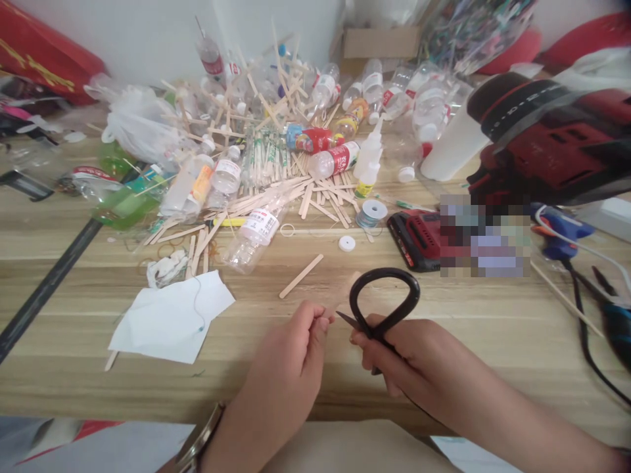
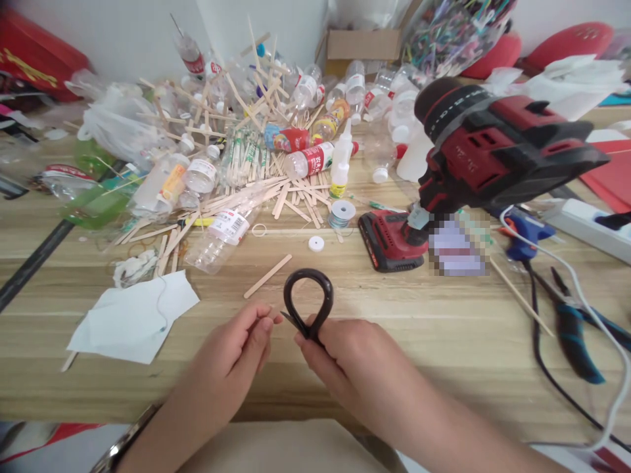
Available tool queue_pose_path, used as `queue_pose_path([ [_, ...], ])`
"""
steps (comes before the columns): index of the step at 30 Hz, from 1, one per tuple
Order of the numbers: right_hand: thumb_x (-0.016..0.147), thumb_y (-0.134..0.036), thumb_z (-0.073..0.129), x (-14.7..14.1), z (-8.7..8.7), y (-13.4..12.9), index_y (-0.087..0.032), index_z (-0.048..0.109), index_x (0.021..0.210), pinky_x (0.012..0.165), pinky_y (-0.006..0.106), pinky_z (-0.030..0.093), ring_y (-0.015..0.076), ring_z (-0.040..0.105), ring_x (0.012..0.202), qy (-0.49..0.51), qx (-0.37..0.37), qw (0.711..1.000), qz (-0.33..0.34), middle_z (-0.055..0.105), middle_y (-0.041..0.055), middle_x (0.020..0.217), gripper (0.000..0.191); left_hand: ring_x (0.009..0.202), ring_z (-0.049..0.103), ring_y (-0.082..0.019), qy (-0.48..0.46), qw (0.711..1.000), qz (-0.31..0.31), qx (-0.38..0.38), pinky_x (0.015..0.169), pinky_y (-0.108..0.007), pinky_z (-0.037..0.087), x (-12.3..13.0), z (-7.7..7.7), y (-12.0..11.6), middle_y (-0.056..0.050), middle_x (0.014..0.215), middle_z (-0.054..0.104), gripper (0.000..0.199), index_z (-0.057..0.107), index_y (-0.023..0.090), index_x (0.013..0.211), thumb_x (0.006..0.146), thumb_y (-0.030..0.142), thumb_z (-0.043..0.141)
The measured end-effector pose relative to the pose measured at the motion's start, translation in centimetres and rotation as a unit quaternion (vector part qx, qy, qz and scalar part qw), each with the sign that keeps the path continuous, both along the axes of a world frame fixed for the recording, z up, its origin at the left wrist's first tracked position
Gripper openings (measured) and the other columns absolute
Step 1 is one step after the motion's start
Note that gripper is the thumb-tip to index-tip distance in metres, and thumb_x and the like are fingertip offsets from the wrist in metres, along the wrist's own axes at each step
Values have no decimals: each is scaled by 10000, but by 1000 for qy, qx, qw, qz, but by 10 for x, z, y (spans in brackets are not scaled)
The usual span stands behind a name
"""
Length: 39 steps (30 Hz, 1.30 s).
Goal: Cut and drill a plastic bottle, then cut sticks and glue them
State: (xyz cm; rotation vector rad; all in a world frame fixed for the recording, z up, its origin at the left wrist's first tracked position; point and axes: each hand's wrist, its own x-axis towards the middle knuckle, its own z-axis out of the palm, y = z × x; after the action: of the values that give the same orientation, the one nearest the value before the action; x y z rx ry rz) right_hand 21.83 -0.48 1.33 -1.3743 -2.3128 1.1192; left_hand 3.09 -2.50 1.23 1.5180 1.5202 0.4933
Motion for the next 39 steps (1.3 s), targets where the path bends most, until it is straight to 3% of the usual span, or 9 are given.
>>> queue_pose_path([
  [16, 1016, -303, 312, -5, -9, 2, -192, 551, 713, 464, 239, 336, 141, 568, 469, -49, 62, 997, 21, 591, 3, 577, 402, 779, 677, -219, 124, 981, -27, 145, 659, -322, 501, -1, -3, -2, -56, 855, 717, 275, 556, 222, 954, 990, 257, 286],
  [19, 1014, -270, 331, -4, -14, 3, -189, 563, 776, 463, 258, 304, 155, 571, 463, -89, 161, 982, 39, 597, 0, 571, 342, 777, 679, -227, 146, 971, -39, 187, 666, -336, 524, -2, -4, -2, -72, 847, 714, 305, 586, 212, 973, 988, 244, 283],
  [23, 884, -57, 381, -2, -9, 7, -189, 567, 822, 451, 293, 246, 155, 503, 396, -146, 336, 926, 91, 576, -17, 544, 237, 684, 666, -230, 176, 957, -56, 223, 608, -346, 533, -3, -4, -4, -64, 740, 683, 338, 605, 204, 922, 985, 230, 273],
  [27, 722, 20, 433, -2, 0, 12, -171, 584, 786, 456, 309, 272, 167, 499, 413, -172, 416, 883, 134, 584, 8, 579, 252, 705, 678, -241, 197, 937, -64, 282, 599, -362, 554, -6, -7, -4, -78, 810, 715, 285, 586, 178, 1063, 933, 148, 334],
  [29, 740, 2, 444, -3, 2, 15, -160, 602, 789, 446, 301, 277, 174, 528, 434, -150, 354, 913, 133, 606, 31, 605, 231, 725, 683, -241, 210, 924, -76, 310, 615, -364, 563, -8, -8, -2, -88, 833, 721, 284, 569, 160, 1095, 923, 124, 344],
  [32, 932, -109, 368, -7, 4, 22, -164, 584, 761, 407, 241, 322, 147, 586, 442, -59, 85, 990, 100, 631, 28, 610, 281, 668, 674, -235, 248, 898, -112, 346, 583, -348, 556, -10, -4, 3, -85, 749, 702, 298, 576, 134, 1062, 919, 78, 320],
  [34, 1041, -235, 219, -11, 5, 27, -167, 560, 791, 373, 191, 351, 114, 597, 408, -1, -97, 991, 91, 649, 4, 607, 428, 633, 668, -230, 265, 885, -121, 362, 557, -339, 550, -11, -1, 8, -85, 717, 692, 315, 584, 115, 1041, 904, 40, 311],
  [36, 1059, -285, 159, -15, 6, 33, -165, 552, 810, 368, 170, 368, 100, 590, 389, 10, -122, 988, 92, 656, -7, 604, 481, 616, 664, -225, 264, 882, -116, 373, 540, -332, 545, -13, 0, 13, -87, 706, 689, 314, 593, 108, 1005, 901, 32, 307],
  [39, 978, -191, 379, -16, 3, 42, -135, 606, 822, 466, 219, 415, 158, 635, 514, -40, 24, 995, 90, 665, 56, 656, 282, 637, 671, -214, 246, 886, -103, 379, 555, -312, 545, -16, 0, 20, -79, 718, 698, 311, 597, 136, 977, 932, 75, 295],
])
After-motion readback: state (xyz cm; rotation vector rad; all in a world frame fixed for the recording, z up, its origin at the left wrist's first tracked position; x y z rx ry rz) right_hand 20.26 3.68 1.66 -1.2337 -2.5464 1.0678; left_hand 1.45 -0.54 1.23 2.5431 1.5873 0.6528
